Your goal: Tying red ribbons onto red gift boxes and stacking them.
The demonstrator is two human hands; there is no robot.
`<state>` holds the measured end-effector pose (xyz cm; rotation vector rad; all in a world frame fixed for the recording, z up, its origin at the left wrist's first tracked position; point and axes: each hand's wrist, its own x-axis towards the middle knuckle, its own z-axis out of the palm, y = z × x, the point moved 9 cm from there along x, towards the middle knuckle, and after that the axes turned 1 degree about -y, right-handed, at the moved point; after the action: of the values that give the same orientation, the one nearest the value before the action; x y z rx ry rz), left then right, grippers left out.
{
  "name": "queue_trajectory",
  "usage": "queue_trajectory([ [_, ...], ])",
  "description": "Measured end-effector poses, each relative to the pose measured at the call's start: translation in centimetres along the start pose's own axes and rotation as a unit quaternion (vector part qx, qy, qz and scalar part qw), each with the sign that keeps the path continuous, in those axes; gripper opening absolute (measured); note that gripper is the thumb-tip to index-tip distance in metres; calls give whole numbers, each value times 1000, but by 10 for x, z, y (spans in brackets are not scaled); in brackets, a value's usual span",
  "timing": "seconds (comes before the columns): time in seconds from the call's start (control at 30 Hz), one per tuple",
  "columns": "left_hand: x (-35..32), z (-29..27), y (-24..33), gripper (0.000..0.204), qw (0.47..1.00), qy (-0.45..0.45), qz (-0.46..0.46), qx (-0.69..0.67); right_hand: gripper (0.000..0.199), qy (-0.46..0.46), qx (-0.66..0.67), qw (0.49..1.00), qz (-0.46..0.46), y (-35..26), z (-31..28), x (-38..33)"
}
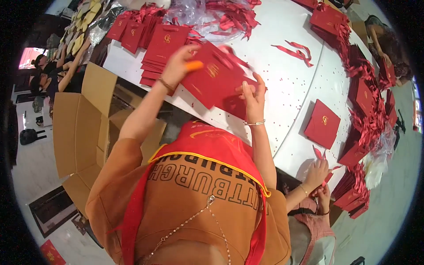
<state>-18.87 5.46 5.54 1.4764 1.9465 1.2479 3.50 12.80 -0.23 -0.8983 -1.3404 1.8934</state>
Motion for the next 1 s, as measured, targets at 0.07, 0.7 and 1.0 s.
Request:
queue_trajectory([
  [0.07,10,-65,-45,51,982,118,-78,-126,43,-16,-10,1000,11,3,5,2],
  [0.7,157,38,-55,24,972,11,-33,231,20,39,-232,971,-39,16,-36,25],
  [1.0,138,71,-64,16,947,106,10,302,20,54,-243,969,-8,27,-64,10],
])
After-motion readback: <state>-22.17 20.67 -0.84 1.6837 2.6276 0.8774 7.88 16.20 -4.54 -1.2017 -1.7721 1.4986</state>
